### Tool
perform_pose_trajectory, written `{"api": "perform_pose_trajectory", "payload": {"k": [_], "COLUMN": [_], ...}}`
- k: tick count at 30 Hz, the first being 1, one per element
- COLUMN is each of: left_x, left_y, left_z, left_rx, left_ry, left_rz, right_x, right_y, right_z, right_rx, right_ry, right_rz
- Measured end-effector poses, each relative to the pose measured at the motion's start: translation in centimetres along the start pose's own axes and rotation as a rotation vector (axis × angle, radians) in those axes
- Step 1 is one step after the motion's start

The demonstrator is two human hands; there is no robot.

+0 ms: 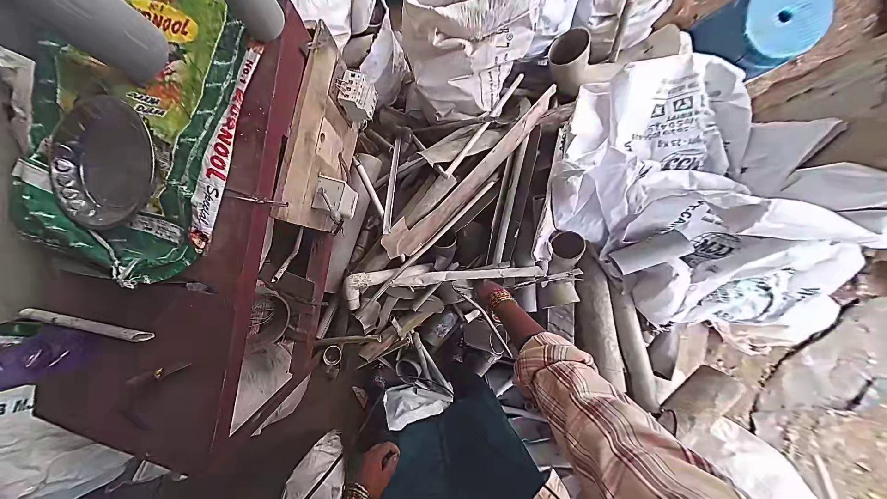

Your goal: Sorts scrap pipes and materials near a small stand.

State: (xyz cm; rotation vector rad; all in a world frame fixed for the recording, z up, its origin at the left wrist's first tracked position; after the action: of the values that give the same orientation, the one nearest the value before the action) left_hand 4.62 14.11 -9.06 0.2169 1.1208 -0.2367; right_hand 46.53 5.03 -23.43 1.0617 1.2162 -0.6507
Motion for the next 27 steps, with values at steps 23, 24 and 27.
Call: {"api": "perform_pose_trajectory", "payload": {"k": [23, 24, 27], "left_x": [3.0, 2.3, -0.8], "left_y": [9.3, 10.9, 14.5], "left_z": [-1.4, 0.2, 5.0], "left_rx": [-0.183, -0.191, -0.456], "left_ry": [-0.123, -0.175, -0.406], "left_rz": [0.274, 0.328, 0.443], "right_x": [-4.8, -6.8, -12.1], "right_y": [-0.6, -0.8, -2.1], "right_z": [6.7, 6.4, 3.3], "right_rx": [-0.031, -0.069, -0.163], "right_ry": [0.026, 0.036, 0.094], "right_rz": [0.456, 0.458, 0.454]}}
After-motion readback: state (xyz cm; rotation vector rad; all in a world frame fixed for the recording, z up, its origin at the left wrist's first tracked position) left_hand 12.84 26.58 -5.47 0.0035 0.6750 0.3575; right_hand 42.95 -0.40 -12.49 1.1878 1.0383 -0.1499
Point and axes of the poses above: each hand's wrist, its own x-axis towards the middle knuckle, its own y-axis out of the back of the hand, z = x × y, the point moved 6 cm from there along x, towards the middle knuckle, and after that the axes turned 8 degrees about -y, right-handed, at the moved point
